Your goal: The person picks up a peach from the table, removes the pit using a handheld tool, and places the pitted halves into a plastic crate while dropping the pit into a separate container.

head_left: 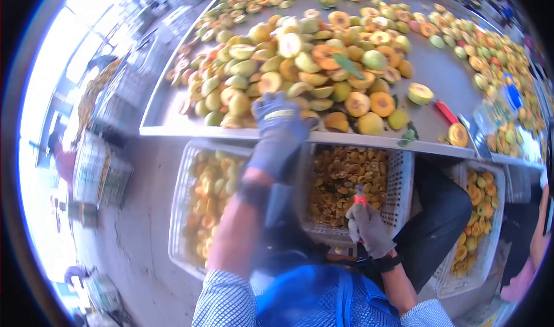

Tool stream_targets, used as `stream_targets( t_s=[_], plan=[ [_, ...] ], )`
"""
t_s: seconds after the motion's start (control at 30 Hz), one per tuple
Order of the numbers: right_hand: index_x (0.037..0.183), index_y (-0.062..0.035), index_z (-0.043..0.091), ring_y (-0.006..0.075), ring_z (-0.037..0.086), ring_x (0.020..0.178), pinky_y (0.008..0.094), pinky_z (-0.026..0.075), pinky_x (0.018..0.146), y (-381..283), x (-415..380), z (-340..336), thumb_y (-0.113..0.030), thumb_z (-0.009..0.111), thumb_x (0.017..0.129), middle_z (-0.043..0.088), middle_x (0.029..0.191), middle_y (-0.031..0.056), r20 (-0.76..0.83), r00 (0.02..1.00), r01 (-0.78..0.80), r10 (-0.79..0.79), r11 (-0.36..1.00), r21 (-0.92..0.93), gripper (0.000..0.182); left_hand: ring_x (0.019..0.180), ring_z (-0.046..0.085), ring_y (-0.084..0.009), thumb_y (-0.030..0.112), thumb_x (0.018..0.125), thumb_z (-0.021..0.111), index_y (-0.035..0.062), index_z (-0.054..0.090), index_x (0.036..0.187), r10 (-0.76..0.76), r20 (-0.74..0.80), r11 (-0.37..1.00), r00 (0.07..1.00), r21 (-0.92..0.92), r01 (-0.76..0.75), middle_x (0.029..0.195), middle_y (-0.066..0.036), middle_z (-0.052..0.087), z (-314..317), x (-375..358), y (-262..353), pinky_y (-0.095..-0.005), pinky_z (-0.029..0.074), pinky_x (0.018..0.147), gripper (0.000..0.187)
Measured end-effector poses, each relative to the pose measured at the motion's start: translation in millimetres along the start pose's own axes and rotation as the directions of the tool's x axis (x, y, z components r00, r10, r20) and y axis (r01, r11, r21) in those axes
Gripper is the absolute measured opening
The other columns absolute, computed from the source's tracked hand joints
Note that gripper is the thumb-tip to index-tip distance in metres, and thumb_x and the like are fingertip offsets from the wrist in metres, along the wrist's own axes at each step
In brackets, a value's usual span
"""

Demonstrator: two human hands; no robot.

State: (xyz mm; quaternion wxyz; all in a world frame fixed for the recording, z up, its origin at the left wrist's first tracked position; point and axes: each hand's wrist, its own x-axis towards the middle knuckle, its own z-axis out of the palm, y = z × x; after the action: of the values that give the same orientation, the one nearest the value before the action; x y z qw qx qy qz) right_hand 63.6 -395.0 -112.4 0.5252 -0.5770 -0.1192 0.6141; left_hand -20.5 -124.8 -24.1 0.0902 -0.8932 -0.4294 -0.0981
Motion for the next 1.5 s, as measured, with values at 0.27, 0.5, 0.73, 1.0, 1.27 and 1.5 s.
stream_targets(
  t_s=[0.27,0.5,0.73,1.0,1.27,1.5],
  plan=[
    [0.084,-0.0078,0.051,0.0068,0.038,0.04,0.0244,0.031,0.038,-16.8,6.8,22.1,-0.035,0.046,0.099,0.041,0.054,-0.0041,-0.017,0.997,0.072,-0.072,0.997,-0.003,0.031,0.115,0.049,-0.0306,0.043,0.077,0.068,0.0141,0.063,0.111,-0.103,0.184,0.981,0.977,-0.142,0.13,0.113,-0.012,0.06,-10.9,3.0,10.4,-0.0462,0.036,0.092,0.045],
    [0.086,-0.0088,0.052,0.0066,0.037,0.038,0.0233,0.028,0.037,-47.5,1.9,41.5,-0.034,0.046,0.098,0.041,0.052,-0.0027,-0.119,0.966,0.217,-0.228,0.972,-0.094,0.029,0.103,0.059,-0.0319,0.033,0.079,0.066,0.0095,0.058,0.105,-0.018,0.085,0.927,0.996,-0.371,0.049,0.101,-0.013,0.066,9.8,0.5,11.4,-0.046,0.038,0.093,0.036],
    [0.106,-0.0051,0.055,0.003,0.043,0.056,0.0195,0.033,0.05,-62.3,15.5,28.2,-0.035,0.049,0.1,0.049,0.07,-0.0009,-0.189,0.854,0.384,-0.484,0.833,-0.399,0.031,0.089,0.062,-0.0367,0.022,0.076,0.072,0.0075,0.055,0.117,-0.083,-0.244,0.605,0.966,-0.783,-0.146,0.094,-0.015,0.063,-16.0,-65.6,25.6,-0.0433,0.05,0.073,0.046],
    [0.12,0.0021,0.055,0.0243,0.061,0.089,0.0351,0.047,0.08,-40.7,22.4,26.5,-0.026,0.053,0.098,0.064,0.096,0.0131,-0.031,0.806,0.471,-0.591,0.672,-0.571,0.036,0.091,0.049,-0.0091,0.016,0.093,0.06,0.0012,0.053,0.106,-0.106,0.162,-0.317,0.981,-0.941,0.121,0.094,-0.004,0.054,14.1,-110.3,77.1,-0.0269,0.045,0.083,0.021],
    [0.108,0.0032,0.055,0.0444,0.06,0.071,0.0417,0.047,0.063,-36.2,4.7,37.6,-0.026,0.056,0.095,0.06,0.078,0.0247,0.086,0.741,0.522,-0.665,0.491,-0.697,0.032,0.087,0.062,-0.0134,0.05,0.101,0.038,0.0014,0.06,0.11,-0.061,0.364,-0.39,0.929,-0.866,0.314,0.1,-0.007,0.064,28.2,-118.3,67.0,-0.0282,0.048,0.083,0.055],
    [0.11,0.0036,0.055,0.0467,0.061,0.079,0.0455,0.048,0.064,-30.7,9.6,39.5,-0.016,0.055,0.092,0.061,0.079,0.0283,0.002,0.844,0.339,-0.537,0.53,-0.777,0.027,0.085,0.054,-0.0103,0.04,0.103,0.039,0.0028,0.061,0.101,-0.155,0.319,-0.398,0.935,-0.886,0.236,0.093,-0.003,0.06,24.0,-117.6,82.2,-0.0255,0.045,0.079,0.043]
  ],
)
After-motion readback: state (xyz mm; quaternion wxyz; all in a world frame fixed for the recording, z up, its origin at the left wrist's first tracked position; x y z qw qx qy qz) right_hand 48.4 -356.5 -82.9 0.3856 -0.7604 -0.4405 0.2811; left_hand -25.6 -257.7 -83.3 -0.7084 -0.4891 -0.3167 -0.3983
